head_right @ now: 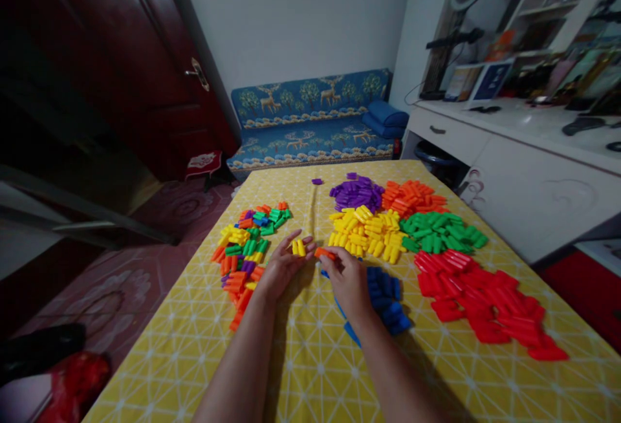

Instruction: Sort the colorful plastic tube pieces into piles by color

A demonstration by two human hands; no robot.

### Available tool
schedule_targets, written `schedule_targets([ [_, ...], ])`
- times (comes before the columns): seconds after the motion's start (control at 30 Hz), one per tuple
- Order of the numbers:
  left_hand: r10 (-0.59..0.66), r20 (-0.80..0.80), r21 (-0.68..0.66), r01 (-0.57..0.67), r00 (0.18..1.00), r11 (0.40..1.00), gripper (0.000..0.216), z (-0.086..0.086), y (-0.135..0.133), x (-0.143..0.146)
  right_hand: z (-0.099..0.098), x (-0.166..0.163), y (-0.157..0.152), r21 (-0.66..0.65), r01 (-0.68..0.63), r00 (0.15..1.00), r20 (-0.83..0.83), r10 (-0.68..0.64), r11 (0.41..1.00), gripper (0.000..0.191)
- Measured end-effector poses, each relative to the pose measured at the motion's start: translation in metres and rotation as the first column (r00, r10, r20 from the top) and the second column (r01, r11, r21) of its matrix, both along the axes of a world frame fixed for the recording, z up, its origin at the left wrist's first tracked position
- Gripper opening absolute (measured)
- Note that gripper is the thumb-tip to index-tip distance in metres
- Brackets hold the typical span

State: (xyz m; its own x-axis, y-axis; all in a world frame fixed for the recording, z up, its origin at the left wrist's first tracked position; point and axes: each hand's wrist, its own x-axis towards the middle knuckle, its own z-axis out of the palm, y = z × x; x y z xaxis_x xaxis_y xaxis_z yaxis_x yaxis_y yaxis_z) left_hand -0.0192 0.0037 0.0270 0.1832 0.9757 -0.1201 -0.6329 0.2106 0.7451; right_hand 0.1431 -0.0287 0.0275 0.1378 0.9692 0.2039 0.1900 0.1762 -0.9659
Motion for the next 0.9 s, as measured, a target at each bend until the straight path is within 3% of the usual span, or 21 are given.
schedule_targets([
  [0.13, 0.005, -0.018, 0.006, -0.005, 1.000, 1.000, 0.069, 0.001, -0.003, 0.001, -0.001, 0.002, 0.000, 0.009, 0.026, 1.000, -0.006, -0.026, 1.000, 0.037],
  [0.37, 0.008, -0.062, 0.035, -0.006, 0.998, 0.999, 0.068, -0.003, -0.004, 0.002, 0.006, 0.006, -0.001, 0.139, 0.092, 0.994, 0.053, -0.101, 0.986, 0.032],
  [0.67, 0.032, -0.141, 0.026, -0.028, 0.990, 0.999, 0.064, -0.008, -0.002, 0.003, 0.004, 0.011, 0.000, 0.054, 0.143, 0.986, -0.099, -0.137, 0.988, 0.039],
  [0.77, 0.056, -0.168, 0.018, -0.054, 0.984, 0.998, 0.063, -0.011, 0.000, 0.003, 0.010, 0.034, 0.018, 0.076, 0.232, 0.961, -0.172, -0.217, 0.970, 0.039],
  [0.9, 0.067, -0.184, -0.002, -0.068, 0.981, 0.998, 0.059, -0.011, 0.003, 0.004, 0.019, 0.096, 0.075, 0.162, 0.438, 0.894, -0.180, -0.410, 0.884, 0.034],
])
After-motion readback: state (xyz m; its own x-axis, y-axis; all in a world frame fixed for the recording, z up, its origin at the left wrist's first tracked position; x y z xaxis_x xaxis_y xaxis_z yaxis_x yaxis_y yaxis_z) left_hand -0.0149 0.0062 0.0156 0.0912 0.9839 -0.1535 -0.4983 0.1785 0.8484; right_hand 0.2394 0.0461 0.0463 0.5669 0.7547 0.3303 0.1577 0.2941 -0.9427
